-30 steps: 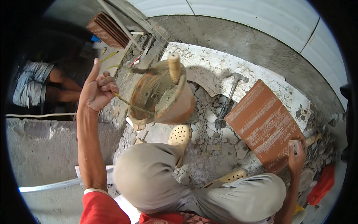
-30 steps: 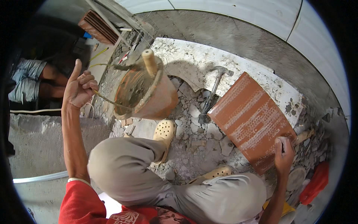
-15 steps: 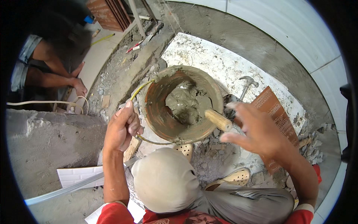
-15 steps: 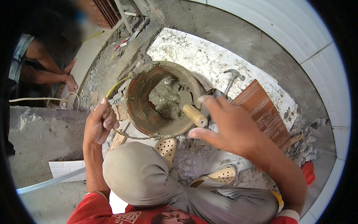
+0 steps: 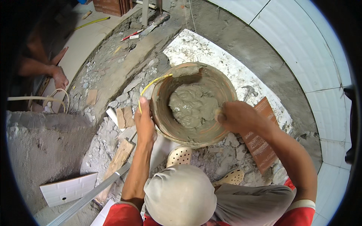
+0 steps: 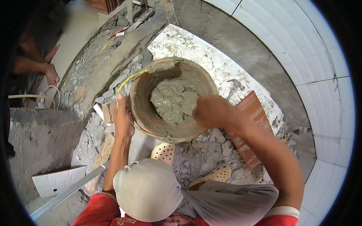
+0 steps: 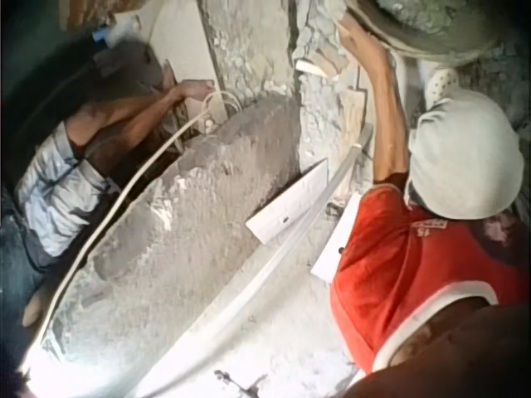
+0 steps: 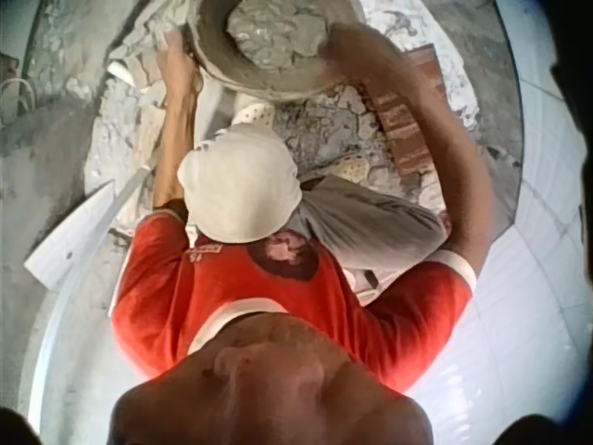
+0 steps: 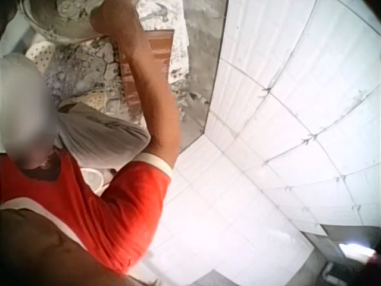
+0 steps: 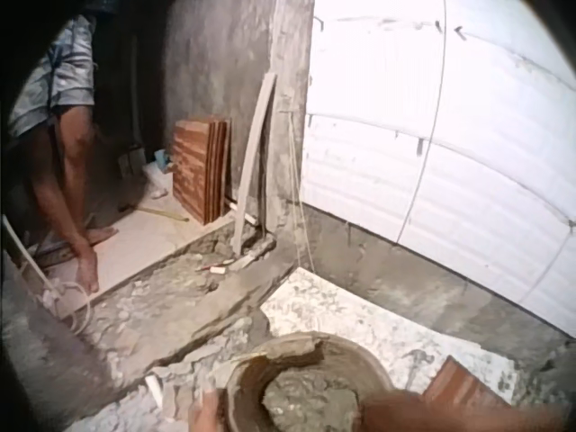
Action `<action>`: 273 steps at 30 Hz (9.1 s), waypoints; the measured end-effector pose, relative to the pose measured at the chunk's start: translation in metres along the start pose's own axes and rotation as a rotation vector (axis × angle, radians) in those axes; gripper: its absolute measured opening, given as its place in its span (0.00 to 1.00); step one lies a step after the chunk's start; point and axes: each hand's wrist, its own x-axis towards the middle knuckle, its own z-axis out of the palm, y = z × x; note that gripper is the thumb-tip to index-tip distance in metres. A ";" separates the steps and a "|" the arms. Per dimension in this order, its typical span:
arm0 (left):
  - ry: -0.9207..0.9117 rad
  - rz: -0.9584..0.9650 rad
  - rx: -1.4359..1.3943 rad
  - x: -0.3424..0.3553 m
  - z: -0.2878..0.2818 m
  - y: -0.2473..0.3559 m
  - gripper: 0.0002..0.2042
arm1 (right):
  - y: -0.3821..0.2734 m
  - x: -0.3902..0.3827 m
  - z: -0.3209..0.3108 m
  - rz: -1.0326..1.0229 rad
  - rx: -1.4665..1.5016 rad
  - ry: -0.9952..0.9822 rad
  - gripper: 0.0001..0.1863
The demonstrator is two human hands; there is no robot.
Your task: The person inserts tile spacers between white wall tiles, then scoops cement from a bucket and spreads it onto a tile before pressing the tile onto the wall. The person adjusts the tile position and continues the process.
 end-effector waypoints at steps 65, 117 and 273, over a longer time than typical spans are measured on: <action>-0.328 0.721 0.725 -0.047 0.049 0.021 0.19 | 0.041 -0.003 0.141 -0.003 0.252 0.175 0.22; -0.174 0.441 0.625 0.025 0.027 0.056 0.27 | 0.153 -0.225 0.167 0.106 0.718 0.509 0.21; 0.041 0.653 0.687 -0.001 -0.024 0.028 0.22 | 0.061 -0.085 0.129 -0.091 1.176 -0.054 0.24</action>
